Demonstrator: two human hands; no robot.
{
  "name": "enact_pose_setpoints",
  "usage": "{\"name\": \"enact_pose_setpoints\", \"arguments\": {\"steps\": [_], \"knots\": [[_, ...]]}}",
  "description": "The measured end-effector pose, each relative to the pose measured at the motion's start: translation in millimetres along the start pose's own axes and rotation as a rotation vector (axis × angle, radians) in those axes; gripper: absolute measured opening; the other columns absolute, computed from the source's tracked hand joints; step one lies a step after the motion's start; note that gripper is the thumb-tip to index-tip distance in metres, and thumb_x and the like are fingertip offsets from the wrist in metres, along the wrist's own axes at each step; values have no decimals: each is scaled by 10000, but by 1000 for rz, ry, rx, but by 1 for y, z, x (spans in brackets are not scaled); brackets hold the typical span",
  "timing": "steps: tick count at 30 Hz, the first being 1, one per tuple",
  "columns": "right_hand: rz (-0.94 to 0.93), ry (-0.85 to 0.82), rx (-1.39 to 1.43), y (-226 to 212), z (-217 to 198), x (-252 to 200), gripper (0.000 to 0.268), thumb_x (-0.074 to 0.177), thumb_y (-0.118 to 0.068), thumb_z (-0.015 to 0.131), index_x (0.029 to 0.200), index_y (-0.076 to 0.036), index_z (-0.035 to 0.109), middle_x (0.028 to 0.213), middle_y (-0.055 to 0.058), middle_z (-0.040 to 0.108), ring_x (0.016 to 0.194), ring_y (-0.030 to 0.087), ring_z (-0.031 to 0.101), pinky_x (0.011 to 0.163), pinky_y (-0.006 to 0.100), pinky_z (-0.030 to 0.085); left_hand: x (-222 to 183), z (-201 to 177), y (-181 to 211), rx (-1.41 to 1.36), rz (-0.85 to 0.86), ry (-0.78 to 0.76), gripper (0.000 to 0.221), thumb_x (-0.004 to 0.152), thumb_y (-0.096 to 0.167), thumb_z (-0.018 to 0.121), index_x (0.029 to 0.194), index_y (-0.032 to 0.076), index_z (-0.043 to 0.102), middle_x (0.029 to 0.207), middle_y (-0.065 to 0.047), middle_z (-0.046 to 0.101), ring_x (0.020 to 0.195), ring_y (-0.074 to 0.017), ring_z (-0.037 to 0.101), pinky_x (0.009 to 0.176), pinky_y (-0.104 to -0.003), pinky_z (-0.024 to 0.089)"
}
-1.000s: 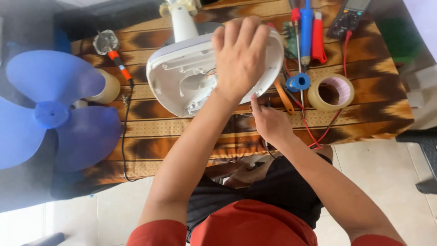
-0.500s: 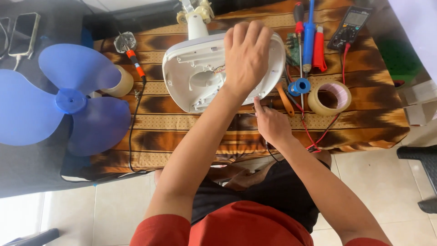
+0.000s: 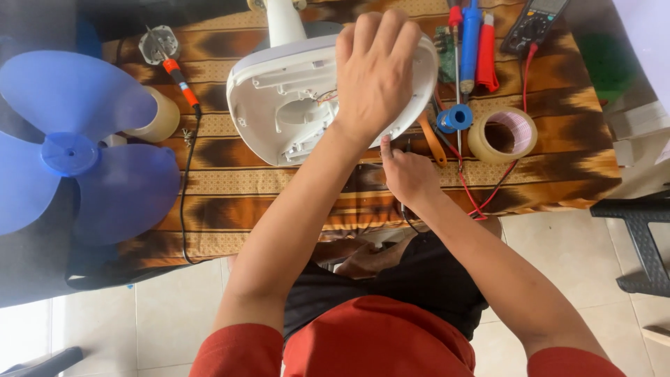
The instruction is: Cleaning the base and internal components of a disassembled electric fan using a brush and screwdriver.
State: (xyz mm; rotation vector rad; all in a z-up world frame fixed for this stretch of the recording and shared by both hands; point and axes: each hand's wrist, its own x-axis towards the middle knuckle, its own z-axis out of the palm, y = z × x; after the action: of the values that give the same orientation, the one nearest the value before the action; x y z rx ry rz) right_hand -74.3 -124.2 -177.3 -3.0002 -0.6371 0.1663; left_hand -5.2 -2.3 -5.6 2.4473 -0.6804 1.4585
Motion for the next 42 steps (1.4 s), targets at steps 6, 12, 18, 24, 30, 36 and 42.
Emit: {"name": "enact_pose_setpoints", "arguments": {"steps": [6,12,18,24,30,36,42], "knots": [[-36,126,47,2,-2,-3,616,956,-1,502,1552,57,361,673,108,620,403,267,523,313,410,364,-2,5,-1,-1,-23,29,151,858,18,579,950,132,542,999,-46,581,899,-274,488,828,-389,400],[104,30,216,-4,-28,-20,589,1054,-246,490,1602,-95,335,977,97,690,672,317,658,458,452,480,-13,9,-3,-4,0,15,141,910,63,637,1038,120,626,1116,-88,653,988,-302,570,868,-410,458],[209,40,329,-18,-65,-35,512,1065,-331,407,1543,-157,472,1226,63,693,955,296,677,613,441,529,-21,-5,-19,-96,77,-93,302,914,-5,552,1187,86,643,1180,-107,653,1055,-322,565,915,-431,462],[56,531,368,-1,-52,-28,354,1041,-326,586,1345,-182,695,1055,112,754,862,326,721,658,433,567,-32,-24,-41,-122,126,-52,299,953,30,538,1238,103,593,1173,-91,625,1120,-297,577,971,-401,475],[-9,767,483,-3,-82,-29,235,1040,-239,708,1248,-157,778,847,95,728,834,327,711,677,393,585,-57,-48,-64,-87,10,6,393,894,116,709,1273,147,613,1177,-55,639,1217,-268,587,1082,-419,435],[-35,754,551,-21,-88,-28,222,1048,-258,715,1209,-122,782,912,132,744,870,343,720,706,421,577,-135,-88,-116,-150,-482,254,400,933,91,689,1326,149,639,1212,-64,659,1155,-279,647,1038,-418,488],[-9,510,559,-77,-64,-20,258,1001,-358,687,1157,-173,777,899,113,769,904,352,733,766,470,590,-207,-91,-107,-359,-863,162,293,959,94,665,1251,99,680,1066,-121,724,959,-325,732,871,-449,572]]}}
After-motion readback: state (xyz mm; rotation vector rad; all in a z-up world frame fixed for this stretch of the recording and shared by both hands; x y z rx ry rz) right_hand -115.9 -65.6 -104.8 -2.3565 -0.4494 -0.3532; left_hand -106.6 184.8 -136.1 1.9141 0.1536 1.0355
